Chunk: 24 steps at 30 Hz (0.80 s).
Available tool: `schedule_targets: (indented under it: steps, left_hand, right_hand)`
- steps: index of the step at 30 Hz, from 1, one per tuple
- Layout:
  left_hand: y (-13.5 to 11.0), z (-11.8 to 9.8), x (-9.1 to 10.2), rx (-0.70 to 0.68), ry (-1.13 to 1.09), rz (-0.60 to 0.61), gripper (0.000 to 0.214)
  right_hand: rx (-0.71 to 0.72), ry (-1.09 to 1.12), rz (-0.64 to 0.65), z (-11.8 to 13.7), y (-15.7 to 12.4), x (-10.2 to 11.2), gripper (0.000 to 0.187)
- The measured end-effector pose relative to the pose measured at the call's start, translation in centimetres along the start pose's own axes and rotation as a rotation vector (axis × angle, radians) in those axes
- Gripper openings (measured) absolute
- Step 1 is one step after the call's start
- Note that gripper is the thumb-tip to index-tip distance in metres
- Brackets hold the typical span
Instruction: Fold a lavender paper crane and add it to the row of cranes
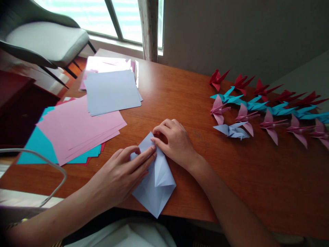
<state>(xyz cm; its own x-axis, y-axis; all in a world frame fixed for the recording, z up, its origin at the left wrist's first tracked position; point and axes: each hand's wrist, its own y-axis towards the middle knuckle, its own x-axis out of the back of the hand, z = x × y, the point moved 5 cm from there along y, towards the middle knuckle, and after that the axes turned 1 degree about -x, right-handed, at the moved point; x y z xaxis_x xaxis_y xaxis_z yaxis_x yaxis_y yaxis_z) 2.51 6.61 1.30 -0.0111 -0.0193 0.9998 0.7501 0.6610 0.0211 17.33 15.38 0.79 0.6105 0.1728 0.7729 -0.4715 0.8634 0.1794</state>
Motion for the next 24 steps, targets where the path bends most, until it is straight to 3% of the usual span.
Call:
schedule_targets:
  steps: [24]
  left_hand:
    - [0.09, -0.16, 0.25, 0.02, -0.006, 0.046, 0.044]
  right_hand:
    - [-0.05, -0.034, -0.034, 0.05, 0.18, -0.32, 0.002]
